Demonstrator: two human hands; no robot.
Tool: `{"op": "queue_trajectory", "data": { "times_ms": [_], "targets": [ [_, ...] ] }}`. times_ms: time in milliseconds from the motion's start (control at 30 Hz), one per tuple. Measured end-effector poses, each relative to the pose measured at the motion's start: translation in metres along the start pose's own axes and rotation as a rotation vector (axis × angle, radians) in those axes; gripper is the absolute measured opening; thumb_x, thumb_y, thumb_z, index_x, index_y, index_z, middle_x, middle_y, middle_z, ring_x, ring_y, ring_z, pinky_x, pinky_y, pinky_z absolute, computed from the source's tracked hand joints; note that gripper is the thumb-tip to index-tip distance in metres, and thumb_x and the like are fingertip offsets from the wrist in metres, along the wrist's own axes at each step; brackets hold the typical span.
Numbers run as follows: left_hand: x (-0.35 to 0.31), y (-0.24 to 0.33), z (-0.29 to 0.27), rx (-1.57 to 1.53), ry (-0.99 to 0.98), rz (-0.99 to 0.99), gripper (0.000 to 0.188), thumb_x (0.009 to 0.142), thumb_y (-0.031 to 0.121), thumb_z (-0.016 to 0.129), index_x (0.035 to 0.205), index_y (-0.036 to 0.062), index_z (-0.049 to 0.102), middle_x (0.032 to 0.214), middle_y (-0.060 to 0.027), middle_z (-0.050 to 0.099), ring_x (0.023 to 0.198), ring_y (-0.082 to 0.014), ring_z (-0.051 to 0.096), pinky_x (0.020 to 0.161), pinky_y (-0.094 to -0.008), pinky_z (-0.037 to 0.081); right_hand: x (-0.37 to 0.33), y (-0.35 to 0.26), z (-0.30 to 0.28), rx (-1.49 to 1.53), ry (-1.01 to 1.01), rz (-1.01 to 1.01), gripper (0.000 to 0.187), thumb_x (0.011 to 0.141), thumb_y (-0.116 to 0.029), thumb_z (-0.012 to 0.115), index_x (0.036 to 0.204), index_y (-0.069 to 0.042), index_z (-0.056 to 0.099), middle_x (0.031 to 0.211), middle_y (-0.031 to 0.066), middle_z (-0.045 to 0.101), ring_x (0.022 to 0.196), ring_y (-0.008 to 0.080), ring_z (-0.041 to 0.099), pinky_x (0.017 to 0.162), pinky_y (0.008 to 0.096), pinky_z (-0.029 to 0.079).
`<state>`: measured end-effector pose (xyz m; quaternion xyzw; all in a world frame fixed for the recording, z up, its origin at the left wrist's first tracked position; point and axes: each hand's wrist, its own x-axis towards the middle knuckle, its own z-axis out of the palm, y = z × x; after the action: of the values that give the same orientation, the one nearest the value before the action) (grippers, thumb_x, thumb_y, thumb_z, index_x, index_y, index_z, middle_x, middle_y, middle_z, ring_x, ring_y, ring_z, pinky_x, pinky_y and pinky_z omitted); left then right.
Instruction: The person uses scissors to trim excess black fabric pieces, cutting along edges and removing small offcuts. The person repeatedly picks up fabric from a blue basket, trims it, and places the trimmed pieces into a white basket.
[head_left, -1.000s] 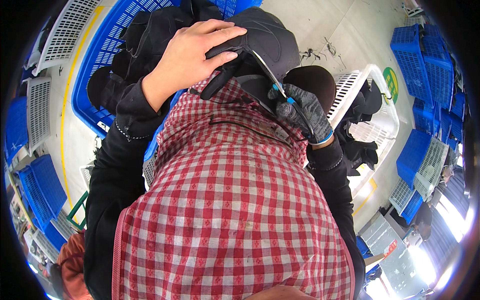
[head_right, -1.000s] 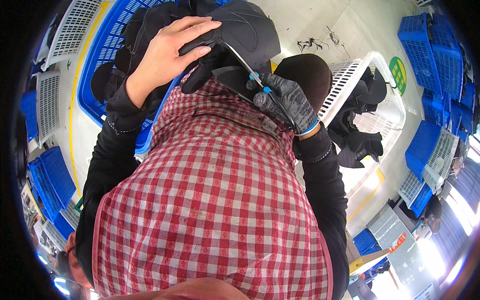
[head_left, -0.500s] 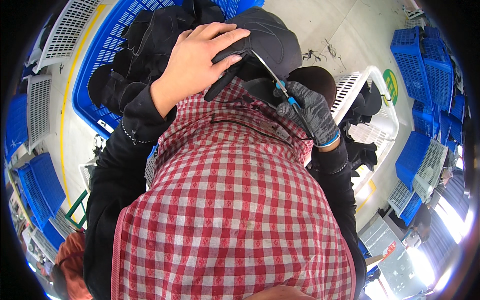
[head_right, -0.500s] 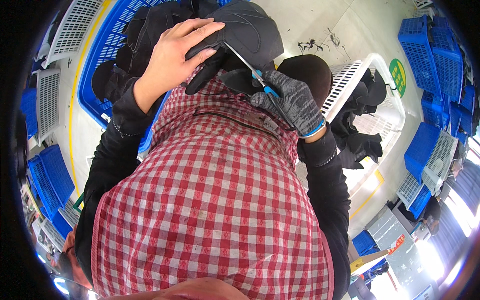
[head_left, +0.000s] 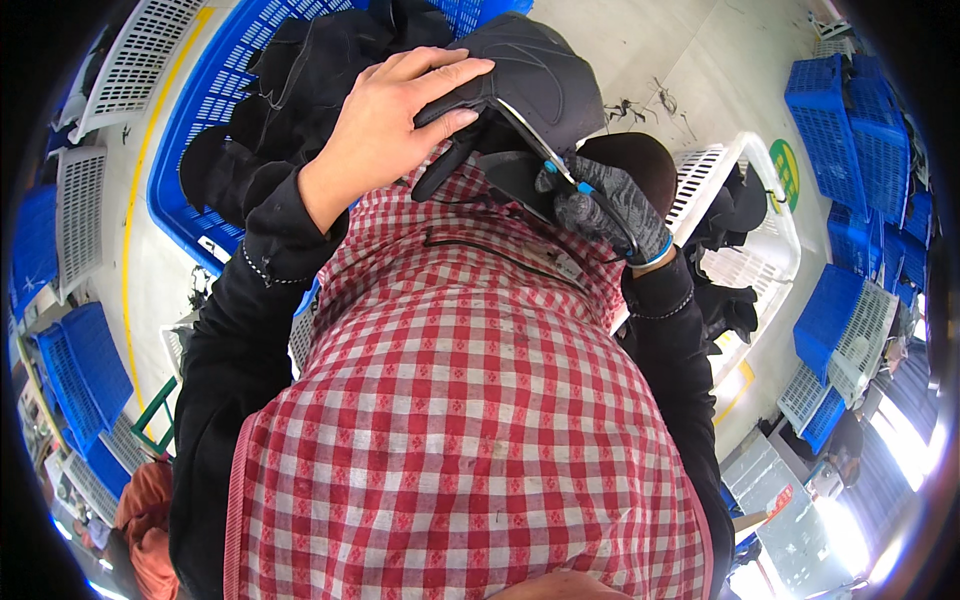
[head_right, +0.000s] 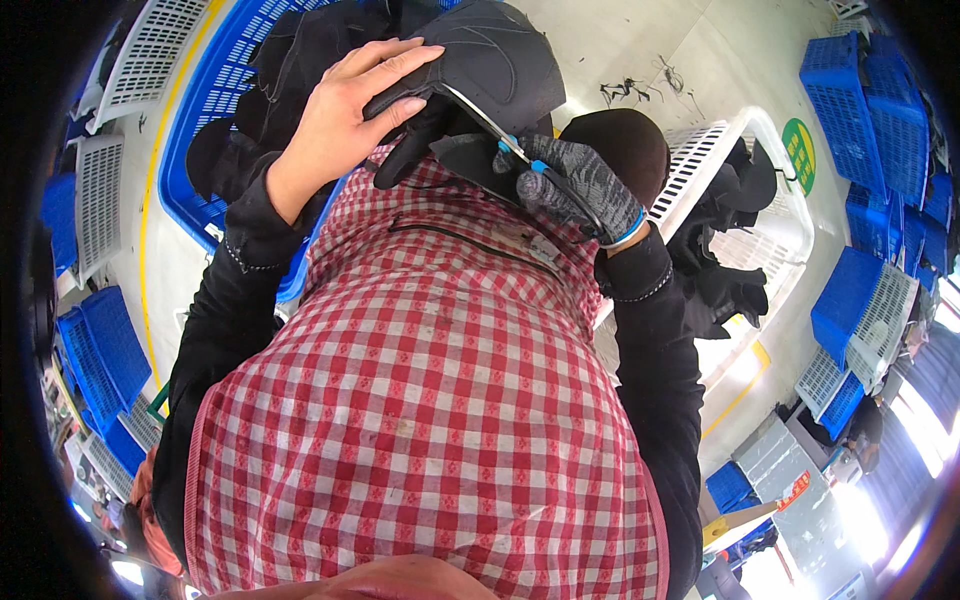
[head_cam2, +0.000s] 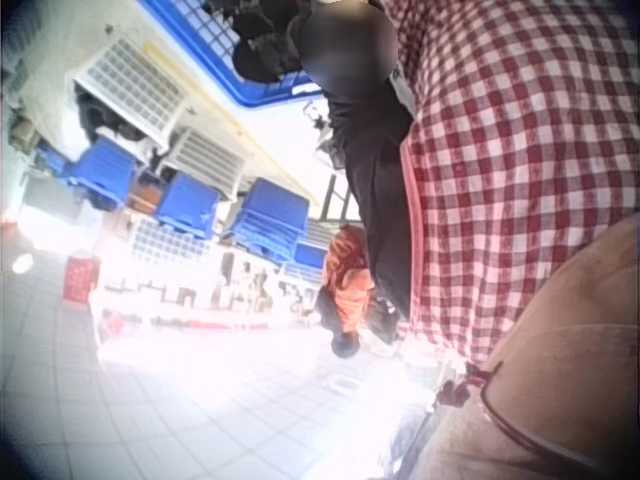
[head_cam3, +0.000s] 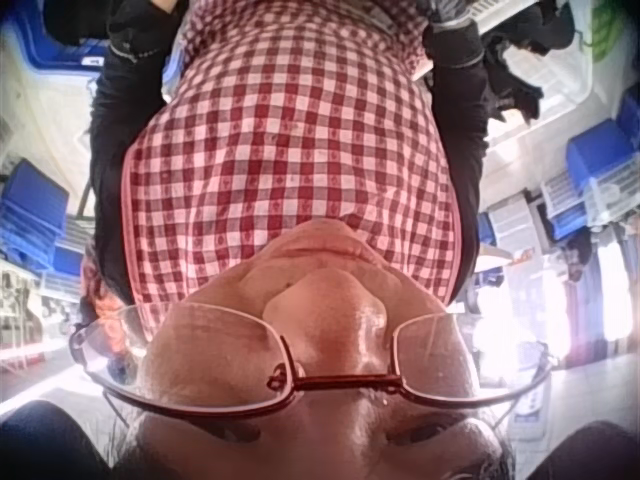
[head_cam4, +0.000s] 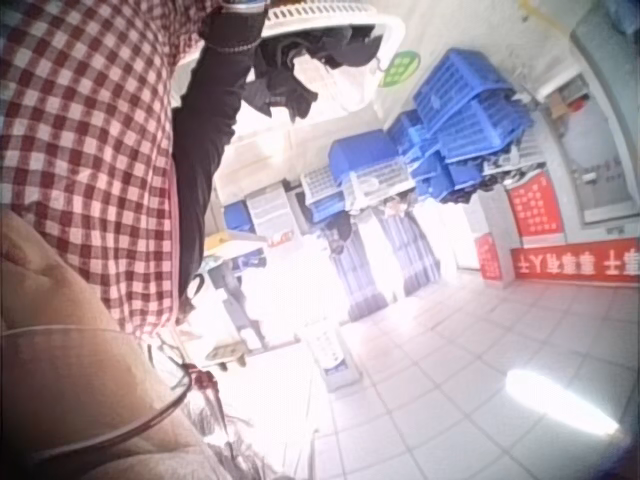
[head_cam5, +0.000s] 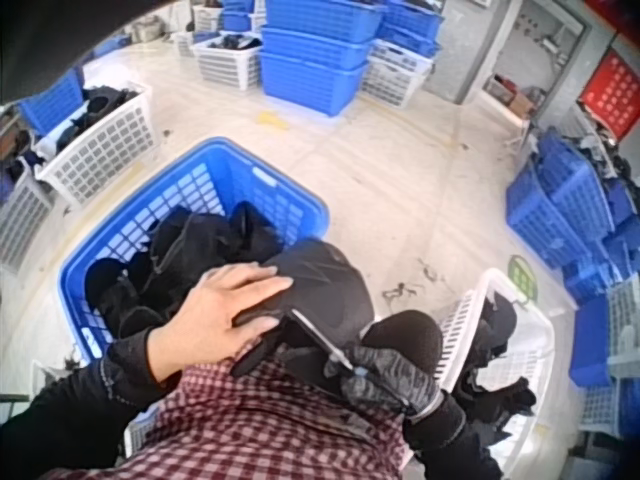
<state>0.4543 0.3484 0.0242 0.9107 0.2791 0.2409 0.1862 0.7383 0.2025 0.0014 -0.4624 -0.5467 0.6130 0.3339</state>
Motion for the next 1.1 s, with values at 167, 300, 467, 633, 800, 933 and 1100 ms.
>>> {"op": "queue_trajectory", "data": {
  "times_ms": [167, 300, 467, 633, 800, 933, 1100],
  "targets": [
    [-0.004, -0.004, 0.0, -0.021, 0.014, -0.017, 0.049, 0.092, 0.03, 0.075, 0.139, 0.0242, 0.065, 0.135, -0.0042, 0.066, 0.124, -0.0295, 0.062, 0.107, -0.0464, 0.048, 0.004, -0.003, 0.003, -0.161, 0.039, -0.087, 0.043, 0.095, -0.036, 0.076, 0.122, -0.003, 0.069, 0.105, 0.01, 0.074, 0.094, 0.0207, 0.069, 0.087, 0.0344, 0.054],
    [-0.005, -0.003, 0.002, 0.019, 0.022, -0.007, 0.049, 0.092, 0.031, 0.075, 0.14, 0.0249, 0.064, 0.137, -0.0039, 0.065, 0.126, -0.0292, 0.061, 0.109, -0.0479, 0.046, 0.004, -0.002, 0.01, -0.152, 0.078, -0.073, 0.056, 0.096, -0.051, 0.071, 0.122, -0.002, 0.066, 0.091, -0.0041, 0.059, 0.079, 0.0044, 0.049, 0.073, 0.0214, 0.042],
    [-0.005, -0.003, 0.002, 0.039, 0.026, -0.003, 0.05, 0.092, 0.031, 0.075, 0.141, 0.0271, 0.063, 0.138, -0.002, 0.065, 0.129, -0.029, 0.059, 0.111, -0.0495, 0.044, 0.0, -0.012, 0.011, -0.032, 0.066, 0.02, 0.042, 0.094, -0.032, 0.078, 0.123, -0.002, 0.07, 0.103, 0.0131, 0.075, 0.092, 0.0221, 0.071, 0.087, 0.0341, 0.054],
    [-0.006, 0.0, 0.001, 0.066, 0.017, -0.009, 0.054, 0.089, 0.019, 0.077, 0.141, 0.024, 0.065, 0.142, -0.0084, 0.063, 0.129, -0.032, 0.06, 0.113, -0.0458, 0.043, -0.005, -0.033, 0.015, -0.3, 0.119, -0.015, 0.041, 0.093, -0.031, 0.078, 0.122, -0.001, 0.071, 0.101, 0.0189, 0.075, 0.089, 0.0265, 0.073, 0.083, 0.0354, 0.056],
    [-0.011, 0.014, 0.005, 0.275, 0.095, 0.0, 0.056, 0.083, 0.014, 0.082, 0.137, 0.0227, 0.068, 0.138, -0.0064, 0.065, 0.129, -0.0321, 0.06, 0.111, -0.0443, 0.044, -0.015, -0.049, 0.023, -0.793, 0.222, -0.037, 0.05, 0.086, -0.033, 0.083, 0.123, -0.002, 0.07, 0.107, 0.021, 0.073, 0.094, 0.0363, 0.072, 0.081, 0.0389, 0.057],
    [-0.014, 0.02, 0.01, 0.013, 0.228, 0.061, 0.048, 0.078, 0.006, 0.082, 0.125, 0.014, 0.075, 0.122, -0.0055, 0.069, 0.114, -0.0273, 0.063, 0.1, -0.039, 0.047, -0.023, -0.05, 0.008, -0.52, 0.074, 0.007, 0.043, 0.092, -0.032, 0.078, 0.121, -0.001, 0.07, 0.101, 0.0184, 0.074, 0.09, 0.0323, 0.073, 0.082, 0.0366, 0.057],
    [-0.017, 0.009, 0.008, -0.26, 0.157, 0.008, 0.032, 0.078, 0.009, 0.084, 0.11, 0.0113, 0.079, 0.11, -0.0029, 0.071, 0.105, -0.0234, 0.064, 0.093, -0.0361, 0.049, -0.012, -0.025, 0.0, 0.04, -0.099, 0.117, 0.04, 0.098, -0.034, 0.074, 0.12, -0.001, 0.07, 0.102, 0.0055, 0.073, 0.091, 0.0133, 0.066, 0.084, 0.0288, 0.053]
  ]
}}
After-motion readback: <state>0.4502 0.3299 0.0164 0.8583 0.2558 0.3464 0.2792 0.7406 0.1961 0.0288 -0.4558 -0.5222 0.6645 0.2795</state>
